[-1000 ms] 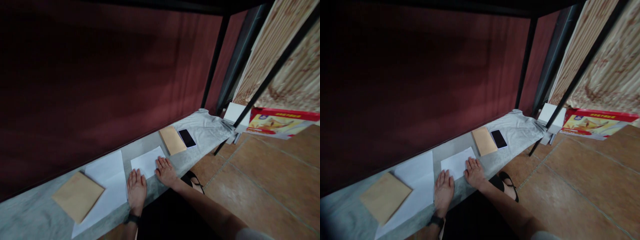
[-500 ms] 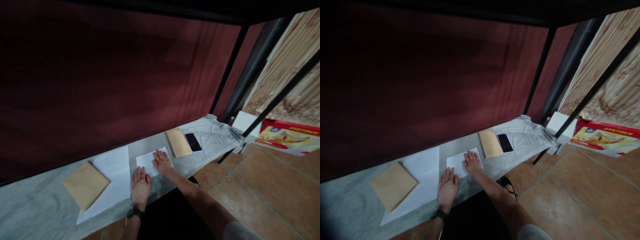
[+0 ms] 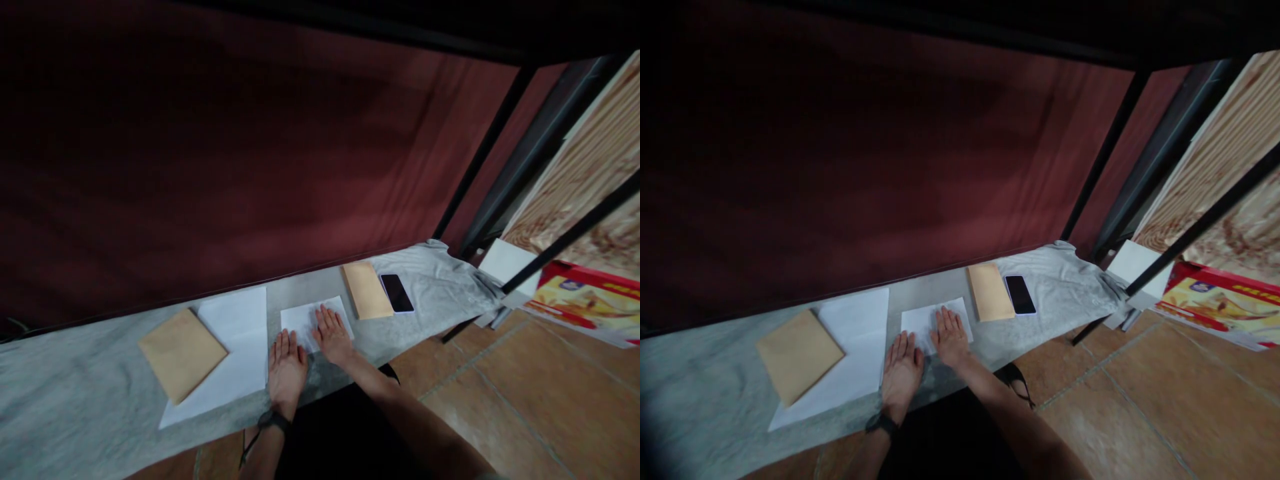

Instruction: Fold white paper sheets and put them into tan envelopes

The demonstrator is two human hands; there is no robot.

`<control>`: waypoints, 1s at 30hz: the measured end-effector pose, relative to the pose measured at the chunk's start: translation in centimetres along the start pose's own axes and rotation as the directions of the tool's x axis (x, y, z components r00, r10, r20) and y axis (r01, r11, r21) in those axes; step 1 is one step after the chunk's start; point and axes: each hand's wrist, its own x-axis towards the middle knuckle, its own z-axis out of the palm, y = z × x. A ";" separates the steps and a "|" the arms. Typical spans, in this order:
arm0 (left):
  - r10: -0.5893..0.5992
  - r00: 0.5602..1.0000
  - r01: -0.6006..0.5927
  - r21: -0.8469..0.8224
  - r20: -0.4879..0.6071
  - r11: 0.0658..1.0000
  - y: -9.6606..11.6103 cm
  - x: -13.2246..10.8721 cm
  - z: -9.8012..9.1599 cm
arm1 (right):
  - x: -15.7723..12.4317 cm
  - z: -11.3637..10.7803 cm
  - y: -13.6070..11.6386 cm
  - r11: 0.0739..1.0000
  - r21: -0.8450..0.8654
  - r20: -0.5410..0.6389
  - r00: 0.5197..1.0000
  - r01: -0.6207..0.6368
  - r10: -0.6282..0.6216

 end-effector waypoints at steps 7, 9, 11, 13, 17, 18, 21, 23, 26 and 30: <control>0.007 1.000 -0.007 -0.006 -0.014 1.000 0.1 -0.1 0.2 | -5.5 -1.0 -0.2 0.997 -0.018 -0.097 0.993 -0.074 0.072; 0.004 1.000 -0.004 0.000 -0.021 1.000 0.0 -0.1 0.2 | -6.1 -1.5 0.2 0.995 -0.034 -0.119 0.989 -0.096 0.092; 0.005 1.000 -0.005 -0.001 -0.022 1.000 -0.1 -0.1 0.1 | -6.4 -1.9 0.6 0.995 -0.044 -0.132 0.988 -0.088 0.081; 0.017 1.000 -0.017 0.008 -0.021 1.000 0.0 -0.1 0.1 | -6.7 -2.0 0.6 0.995 -0.055 -0.137 0.988 -0.081 0.073; 0.007 0.999 -0.004 0.054 -0.048 0.999 1.7 0.3 0.3 | -6.8 -2.0 0.5 0.993 -0.076 -0.124 0.989 -0.091 0.082; 0.024 0.999 -0.022 0.049 -0.040 0.999 2.4 0.5 0.5 | -6.8 -2.0 0.5 0.992 -0.080 -0.118 0.989 -0.093 0.083; 0.168 0.983 -0.168 -0.002 0.068 0.986 4.5 1.1 1.3 | -6.7 -1.8 0.6 0.992 -0.085 -0.103 0.991 -0.090 0.081; 0.229 0.964 -0.228 -0.023 0.133 0.973 5.3 1.4 1.8 | -6.6 -1.8 0.6 0.993 -0.076 -0.099 0.992 -0.086 0.078; 0.195 0.972 -0.194 -0.023 0.131 0.981 4.9 1.6 2.1 | -6.6 -1.9 0.6 0.994 -0.053 -0.106 0.990 -0.098 0.092; 0.129 0.986 -0.127 -0.029 0.106 0.991 3.0 1.6 1.6 | -6.6 -2.2 0.5 0.993 -0.043 -0.081 0.991 -0.110 0.106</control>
